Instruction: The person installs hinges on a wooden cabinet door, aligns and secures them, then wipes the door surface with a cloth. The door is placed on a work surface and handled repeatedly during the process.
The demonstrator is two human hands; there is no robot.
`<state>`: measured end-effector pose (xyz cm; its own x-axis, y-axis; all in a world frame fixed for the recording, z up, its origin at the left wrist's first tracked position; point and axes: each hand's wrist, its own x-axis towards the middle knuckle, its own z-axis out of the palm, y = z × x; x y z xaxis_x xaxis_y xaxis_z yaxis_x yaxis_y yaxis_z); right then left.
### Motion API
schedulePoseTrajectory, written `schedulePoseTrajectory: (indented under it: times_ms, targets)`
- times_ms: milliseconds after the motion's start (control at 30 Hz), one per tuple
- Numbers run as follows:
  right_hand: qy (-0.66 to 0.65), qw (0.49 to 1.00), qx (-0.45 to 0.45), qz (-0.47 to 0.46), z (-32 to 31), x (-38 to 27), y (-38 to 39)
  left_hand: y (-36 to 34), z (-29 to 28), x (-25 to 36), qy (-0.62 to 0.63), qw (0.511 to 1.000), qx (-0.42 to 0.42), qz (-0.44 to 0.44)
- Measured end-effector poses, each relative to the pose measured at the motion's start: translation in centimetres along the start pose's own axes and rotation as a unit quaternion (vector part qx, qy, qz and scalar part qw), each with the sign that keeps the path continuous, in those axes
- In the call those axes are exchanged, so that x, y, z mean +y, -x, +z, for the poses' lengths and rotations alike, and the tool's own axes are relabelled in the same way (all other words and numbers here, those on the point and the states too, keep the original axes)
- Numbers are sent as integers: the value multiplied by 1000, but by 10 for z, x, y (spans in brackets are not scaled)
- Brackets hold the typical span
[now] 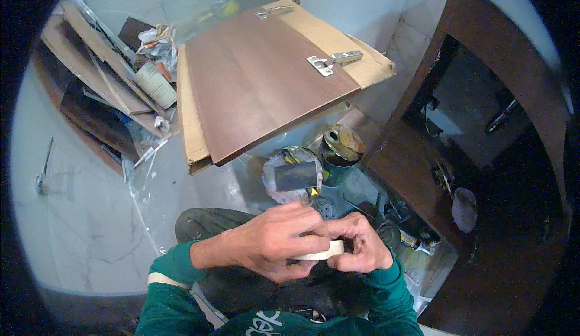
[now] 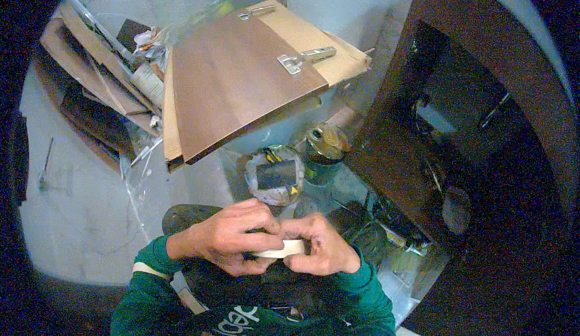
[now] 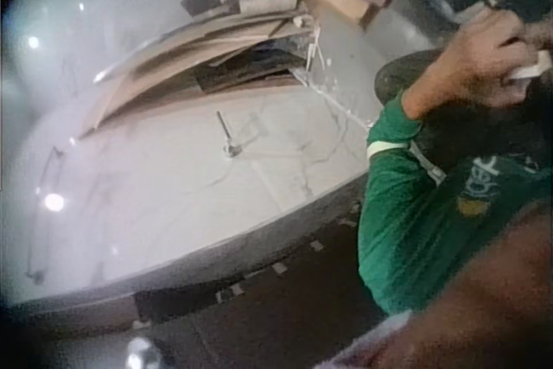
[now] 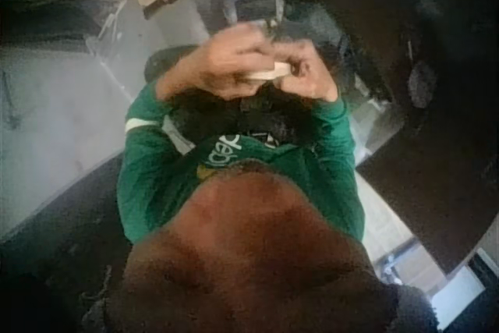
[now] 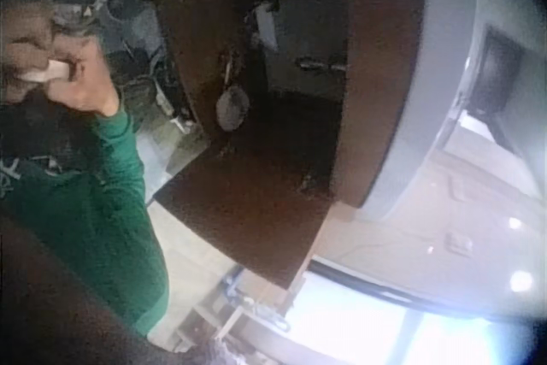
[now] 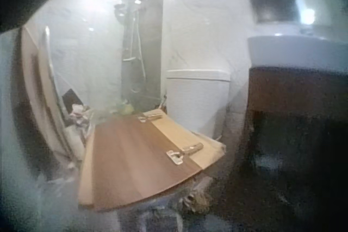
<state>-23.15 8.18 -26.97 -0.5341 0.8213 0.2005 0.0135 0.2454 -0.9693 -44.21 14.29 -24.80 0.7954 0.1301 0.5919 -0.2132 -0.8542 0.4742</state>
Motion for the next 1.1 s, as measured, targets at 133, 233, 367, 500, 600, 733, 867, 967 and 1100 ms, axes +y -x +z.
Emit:
schedulePoseTrajectory:
  times_ms: [133, 233, 367, 500, 600, 733, 867, 967, 1100]
  targets:
    - [-32, 997, -59, 34, 6, 3, -8, 8, 3, -2, 8, 1000, 14, 4]
    - [-56, 993, -94, 39, 9, 7, -11, 15, 12, -5, 18, 997, 67, 27]
    - [-64, 994, -84, 32, 13, 13, -16, 21, 22, -12, 12, 990, 135, 39]
    - [-97, 989, -85, 68, 13, 14, -20, 24, 25, -14, 4, 985, 165, 48]
    - [-112, 986, -77, 92, 11, 14, -20, 26, 27, -12, -5, 979, 199, 38]
    - [-144, 981, -68, 110, 15, 19, -22, 34, 29, -13, 9, 980, 197, -6]
    - [-147, 980, -65, 119, 24, 29, -26, 44, 30, -19, -4, 981, 192, 17]
    - [-141, 980, -47, 131, 28, 32, -27, 49, 33, -18, 19, 977, 214, -11]
    - [-167, 971, -30, 167, 26, 32, -25, 59, 28, -15, 96, 976, 185, -59]
